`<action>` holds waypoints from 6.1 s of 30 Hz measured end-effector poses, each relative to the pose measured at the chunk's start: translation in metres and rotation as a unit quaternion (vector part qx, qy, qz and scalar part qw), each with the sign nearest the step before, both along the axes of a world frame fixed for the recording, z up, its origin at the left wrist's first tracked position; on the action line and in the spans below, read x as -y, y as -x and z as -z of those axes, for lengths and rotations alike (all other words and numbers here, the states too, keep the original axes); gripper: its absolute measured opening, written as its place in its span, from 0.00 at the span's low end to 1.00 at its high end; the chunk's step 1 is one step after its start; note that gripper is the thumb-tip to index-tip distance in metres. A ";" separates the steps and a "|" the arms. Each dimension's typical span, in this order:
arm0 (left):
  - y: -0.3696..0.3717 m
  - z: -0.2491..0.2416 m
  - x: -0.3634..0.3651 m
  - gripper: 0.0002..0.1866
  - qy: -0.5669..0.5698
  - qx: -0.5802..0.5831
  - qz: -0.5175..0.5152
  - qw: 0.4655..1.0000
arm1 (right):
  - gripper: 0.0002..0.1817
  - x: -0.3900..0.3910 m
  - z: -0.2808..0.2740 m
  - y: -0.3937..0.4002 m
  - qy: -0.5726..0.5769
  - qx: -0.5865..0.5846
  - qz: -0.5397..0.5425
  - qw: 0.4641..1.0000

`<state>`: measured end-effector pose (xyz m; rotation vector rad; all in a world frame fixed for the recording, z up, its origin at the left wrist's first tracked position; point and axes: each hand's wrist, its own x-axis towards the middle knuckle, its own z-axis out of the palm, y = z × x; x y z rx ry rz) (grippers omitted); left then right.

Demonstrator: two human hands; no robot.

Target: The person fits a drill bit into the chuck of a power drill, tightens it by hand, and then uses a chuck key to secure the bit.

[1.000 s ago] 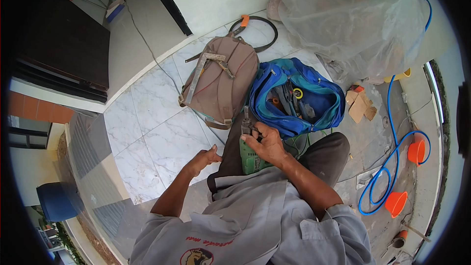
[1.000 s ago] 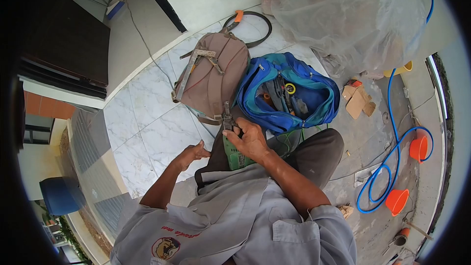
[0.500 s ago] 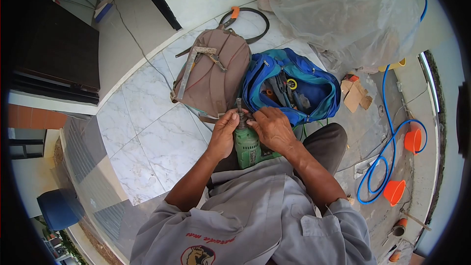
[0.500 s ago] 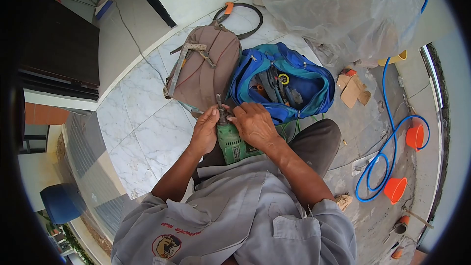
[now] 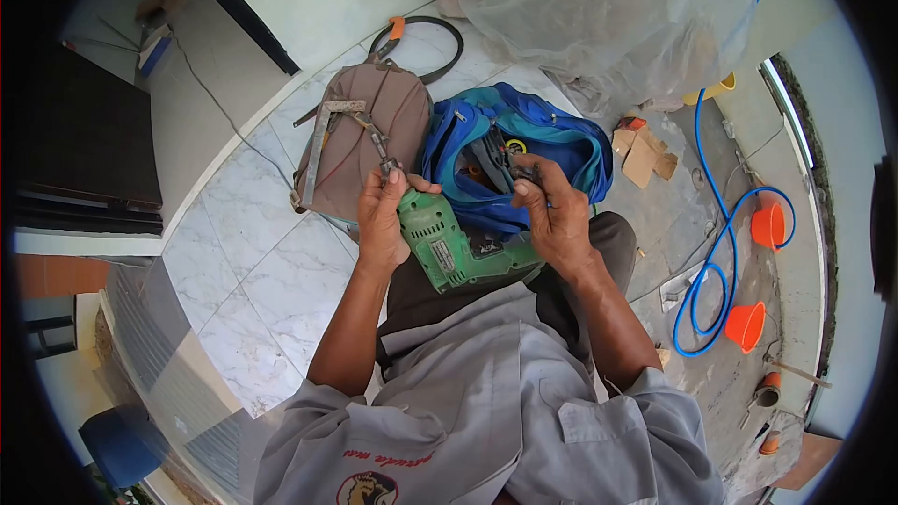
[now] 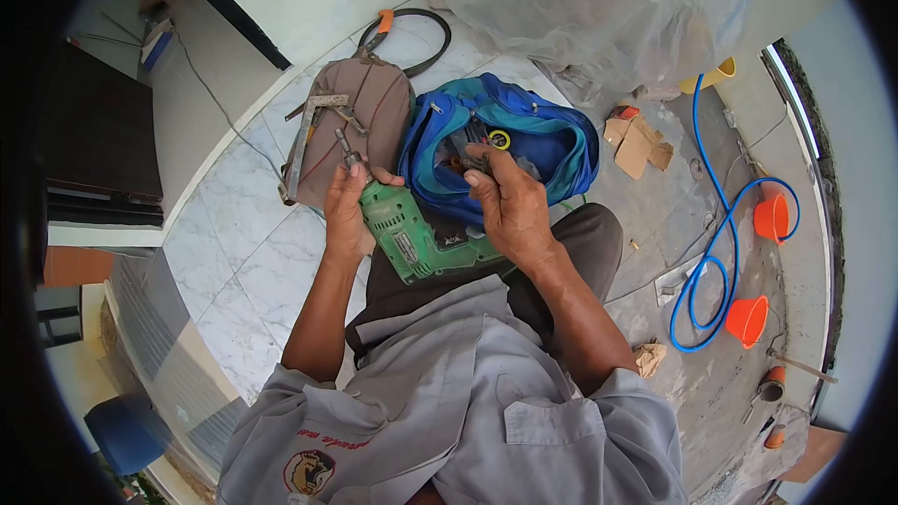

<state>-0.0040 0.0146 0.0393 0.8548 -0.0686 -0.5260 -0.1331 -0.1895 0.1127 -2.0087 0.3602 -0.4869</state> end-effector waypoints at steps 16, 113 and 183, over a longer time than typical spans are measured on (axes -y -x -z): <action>-0.009 -0.082 0.237 0.17 0.121 0.206 -0.014 0.971 | 0.11 0.128 -0.089 0.113 0.216 0.167 0.241 0.931; 0.135 -0.018 0.132 0.18 -0.146 0.317 0.413 0.841 | 0.11 0.041 0.049 0.166 0.348 0.026 0.033 0.936; 0.125 -0.009 0.117 0.13 -0.215 0.252 0.359 0.872 | 0.11 0.036 0.046 0.134 0.392 -0.033 -0.003 0.919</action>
